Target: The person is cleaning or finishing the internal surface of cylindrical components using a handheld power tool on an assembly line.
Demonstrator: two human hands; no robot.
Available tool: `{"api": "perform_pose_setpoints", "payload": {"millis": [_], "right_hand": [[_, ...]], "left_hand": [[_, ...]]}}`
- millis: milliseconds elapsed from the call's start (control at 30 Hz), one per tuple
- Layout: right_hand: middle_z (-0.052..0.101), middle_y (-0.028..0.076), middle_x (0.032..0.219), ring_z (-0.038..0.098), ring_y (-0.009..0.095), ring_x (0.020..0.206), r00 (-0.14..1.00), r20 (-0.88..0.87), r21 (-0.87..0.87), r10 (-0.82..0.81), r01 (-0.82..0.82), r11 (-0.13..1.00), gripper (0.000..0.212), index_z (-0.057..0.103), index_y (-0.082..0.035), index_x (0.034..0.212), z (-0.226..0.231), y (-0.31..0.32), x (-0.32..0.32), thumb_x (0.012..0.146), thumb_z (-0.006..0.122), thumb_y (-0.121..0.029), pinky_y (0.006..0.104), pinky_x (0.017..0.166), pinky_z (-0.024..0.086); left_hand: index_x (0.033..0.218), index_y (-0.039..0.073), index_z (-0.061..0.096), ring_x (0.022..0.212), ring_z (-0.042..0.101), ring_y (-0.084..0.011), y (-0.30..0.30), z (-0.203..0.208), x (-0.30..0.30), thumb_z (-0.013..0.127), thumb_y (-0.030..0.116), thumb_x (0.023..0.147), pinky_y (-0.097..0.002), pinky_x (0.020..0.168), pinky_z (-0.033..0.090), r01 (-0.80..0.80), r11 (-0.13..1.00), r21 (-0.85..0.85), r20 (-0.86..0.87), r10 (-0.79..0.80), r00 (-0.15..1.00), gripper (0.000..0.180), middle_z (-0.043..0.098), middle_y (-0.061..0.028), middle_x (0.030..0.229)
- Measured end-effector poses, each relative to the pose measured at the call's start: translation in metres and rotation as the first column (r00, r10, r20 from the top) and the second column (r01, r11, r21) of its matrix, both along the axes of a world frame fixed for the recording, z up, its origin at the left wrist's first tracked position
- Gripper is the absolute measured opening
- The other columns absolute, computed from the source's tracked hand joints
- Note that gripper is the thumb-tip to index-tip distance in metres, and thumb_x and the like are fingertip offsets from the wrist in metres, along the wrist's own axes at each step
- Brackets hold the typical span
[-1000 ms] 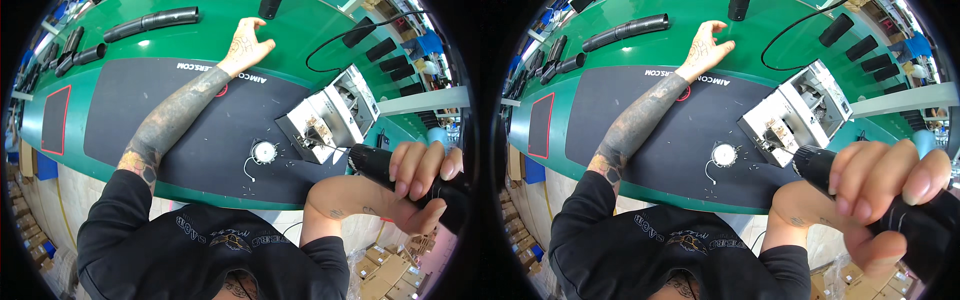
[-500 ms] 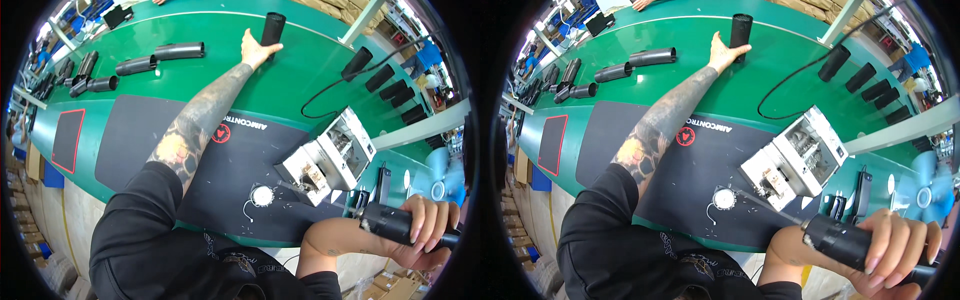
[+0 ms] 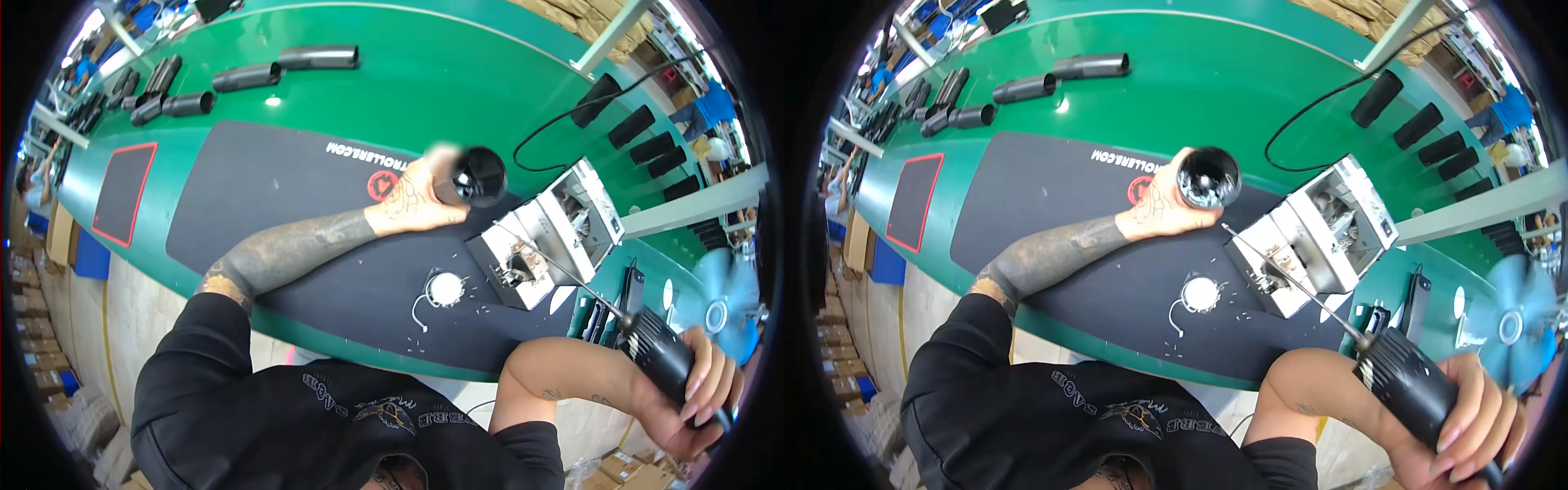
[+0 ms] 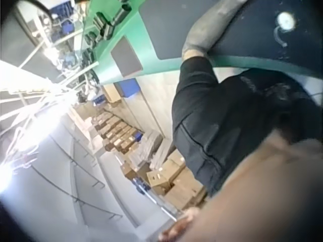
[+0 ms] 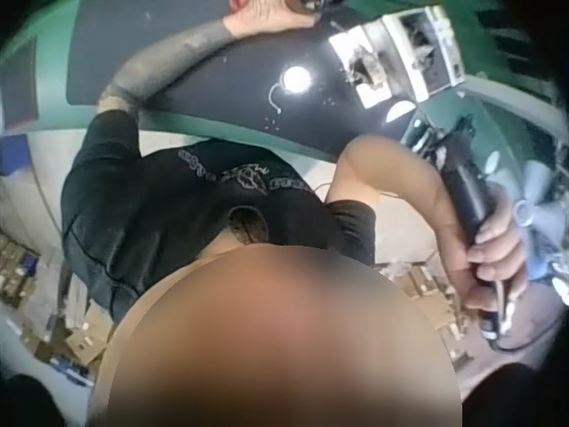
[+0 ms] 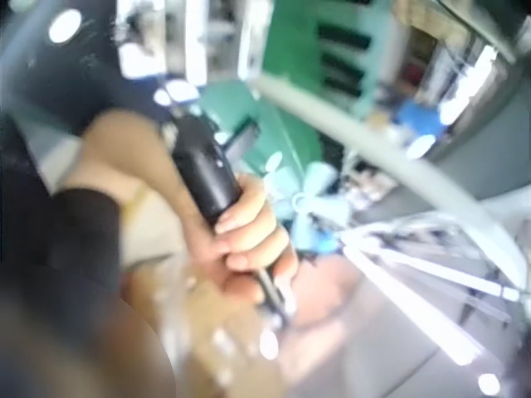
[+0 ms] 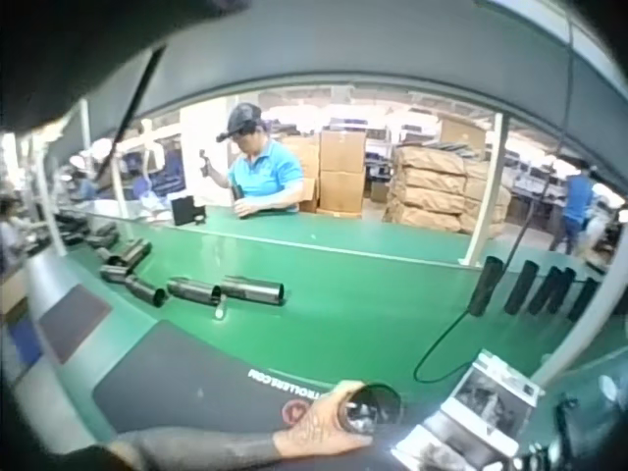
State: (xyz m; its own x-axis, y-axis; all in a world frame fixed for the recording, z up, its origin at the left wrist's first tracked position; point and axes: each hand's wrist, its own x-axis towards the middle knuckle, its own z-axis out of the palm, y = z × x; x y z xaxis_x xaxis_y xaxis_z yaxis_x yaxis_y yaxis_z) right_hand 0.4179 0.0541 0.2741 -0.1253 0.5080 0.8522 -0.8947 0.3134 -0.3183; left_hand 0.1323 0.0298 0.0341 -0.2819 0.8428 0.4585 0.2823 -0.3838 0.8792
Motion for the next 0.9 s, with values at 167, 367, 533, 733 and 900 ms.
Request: {"api": "perform_pose_setpoints", "payload": {"millis": [167, 367, 533, 733, 900], "right_hand": [[0.055, -0.004, 0.068, 0.052, 0.007, 0.050, 0.985, 0.174, 0.060, 0.006, -0.017, 0.998, 0.034, 0.050, -0.010, 0.101, -0.019, -0.016, -0.027, 0.071, 0.063, -0.019, 0.0219, 0.056, 0.042], [0.054, -0.003, 0.073, 0.051, 0.008, 0.054, 0.935, 0.340, 0.172, -0.095, 0.038, 0.984, 0.034, 0.049, -0.011, 0.109, -0.039, -0.021, -0.076, 0.078, 0.057, -0.024, 0.0258, 0.061, 0.040], [0.053, -0.003, 0.076, 0.050, 0.010, 0.057, 0.875, 0.453, 0.253, -0.172, 0.059, 0.966, 0.035, 0.048, -0.012, 0.115, -0.051, -0.012, -0.099, 0.083, 0.053, -0.026, 0.0284, 0.064, 0.039], [0.052, 0.000, 0.078, 0.049, 0.012, 0.059, 0.831, 0.551, 0.280, -0.078, -0.096, 0.955, 0.032, 0.046, -0.012, 0.118, -0.063, 0.004, -0.106, 0.087, 0.050, -0.021, 0.0308, 0.065, 0.039], [0.052, 0.003, 0.078, 0.050, 0.014, 0.061, 0.876, 0.468, 0.272, -0.121, -0.012, 0.962, 0.028, 0.046, -0.010, 0.116, -0.073, -0.006, -0.122, 0.089, 0.049, -0.016, 0.0321, 0.062, 0.041]], "left_hand": [[0.113, 0.005, 0.051, 0.092, 0.062, -0.0211, -0.021, -0.012, -0.003, 0.078, 0.003, 0.064, -0.0320, 0.083, 0.050, 0.130, 0.985, 0.115, -0.237, -0.100, 0.966, 0.056, 0.061, -0.0082, 0.107], [0.112, 0.006, 0.051, 0.093, 0.062, -0.0211, -0.017, -0.018, 0.000, 0.077, 0.001, 0.063, -0.0315, 0.083, 0.050, 0.152, 0.986, 0.074, -0.174, -0.137, 0.975, 0.055, 0.060, -0.0084, 0.107], [0.107, 0.009, 0.053, 0.087, 0.061, -0.0216, -0.013, -0.022, 0.004, 0.081, 0.007, 0.056, -0.0318, 0.079, 0.049, 0.131, 0.982, 0.134, -0.149, -0.111, 0.983, 0.058, 0.060, -0.0057, 0.102], [0.107, 0.009, 0.052, 0.088, 0.060, -0.0217, -0.011, -0.024, 0.003, 0.081, 0.007, 0.057, -0.0319, 0.079, 0.049, 0.119, 0.981, 0.154, -0.160, -0.094, 0.983, 0.058, 0.060, -0.0058, 0.102], [0.108, 0.009, 0.052, 0.087, 0.060, -0.0224, -0.011, -0.026, 0.003, 0.081, 0.008, 0.058, -0.0336, 0.079, 0.048, 0.104, 0.986, 0.127, -0.162, -0.083, 0.983, 0.057, 0.059, -0.0061, 0.102]]}}
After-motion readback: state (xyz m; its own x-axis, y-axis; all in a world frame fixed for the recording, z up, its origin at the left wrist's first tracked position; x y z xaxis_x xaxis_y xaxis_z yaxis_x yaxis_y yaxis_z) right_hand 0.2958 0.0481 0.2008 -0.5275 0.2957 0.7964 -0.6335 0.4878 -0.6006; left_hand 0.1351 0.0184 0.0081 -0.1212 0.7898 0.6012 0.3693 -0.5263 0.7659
